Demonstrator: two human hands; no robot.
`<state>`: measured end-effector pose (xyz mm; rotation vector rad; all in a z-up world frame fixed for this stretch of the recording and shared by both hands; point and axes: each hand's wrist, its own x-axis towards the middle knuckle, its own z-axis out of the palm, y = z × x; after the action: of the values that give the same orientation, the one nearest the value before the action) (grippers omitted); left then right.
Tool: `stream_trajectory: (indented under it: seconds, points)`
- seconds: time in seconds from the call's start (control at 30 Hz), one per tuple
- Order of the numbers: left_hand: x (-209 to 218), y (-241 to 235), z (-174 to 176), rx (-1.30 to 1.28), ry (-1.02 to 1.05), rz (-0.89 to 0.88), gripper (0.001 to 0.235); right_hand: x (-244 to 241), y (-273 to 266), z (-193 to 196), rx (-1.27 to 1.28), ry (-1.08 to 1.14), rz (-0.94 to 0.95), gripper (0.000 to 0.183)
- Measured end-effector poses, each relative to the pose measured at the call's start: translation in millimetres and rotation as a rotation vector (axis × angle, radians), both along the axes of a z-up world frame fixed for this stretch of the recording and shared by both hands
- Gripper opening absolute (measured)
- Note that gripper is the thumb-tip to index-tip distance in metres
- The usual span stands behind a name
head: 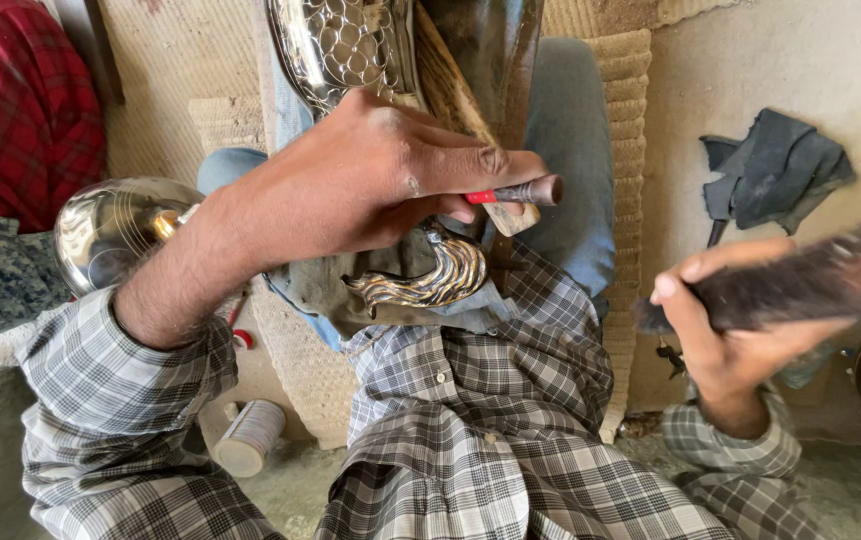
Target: The person uses a hammer and chisel to engrave a decorative pattern on a polished metal object. They repeatedly strike the chisel to create a textured design on the surface.
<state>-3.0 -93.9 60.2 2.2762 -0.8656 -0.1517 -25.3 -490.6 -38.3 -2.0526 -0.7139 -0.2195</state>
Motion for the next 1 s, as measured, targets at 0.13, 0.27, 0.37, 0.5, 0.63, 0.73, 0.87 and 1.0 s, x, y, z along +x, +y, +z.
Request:
stream_trajectory:
  seconds: [0.13,0.27,0.37,0.5,0.63,0.73,0.87,1.0]
  points:
    - [-8.7,2.2,-8.0,-0.062,0.0,0.045,0.064,29.5,-2.1,9.3,-0.196,-0.132,0.124,0.09]
    - [-28.5,-3.7,-18.4,-0.081,-0.022,0.261,0.045,70.5,11.1,33.5,-0.233,-0.158,0.275,0.089]
    - [-46.0,-14.9,-24.5,-0.13,-0.135,0.485,0.04,94.8,22.3,81.0,-0.454,-0.104,0.403,0.082]
    - [-60.5,-28.4,-30.0,-0.378,-0.169,0.723,0.041,116.7,49.8,127.7,-0.574,-0.044,0.535,0.083]
    - [-76.2,-37.0,-28.9,-0.414,-0.152,0.87,0.037,126.0,68.7,146.8,-0.509,-0.071,0.582,0.074]
    - [-81.6,-39.0,-34.9,-0.401,-0.234,0.958,0.032,132.0,79.9,155.2,-0.575,-0.178,0.654,0.071]
    - [-81.9,-38.2,-43.3,-0.451,-0.226,0.949,0.031,140.4,90.1,163.0,-0.746,-0.319,0.766,0.069]
    - [-79.8,-40.7,-43.6,-0.666,-0.105,0.98,0.039,137.7,91.6,160.8,-0.66,-0.199,0.67,0.061]
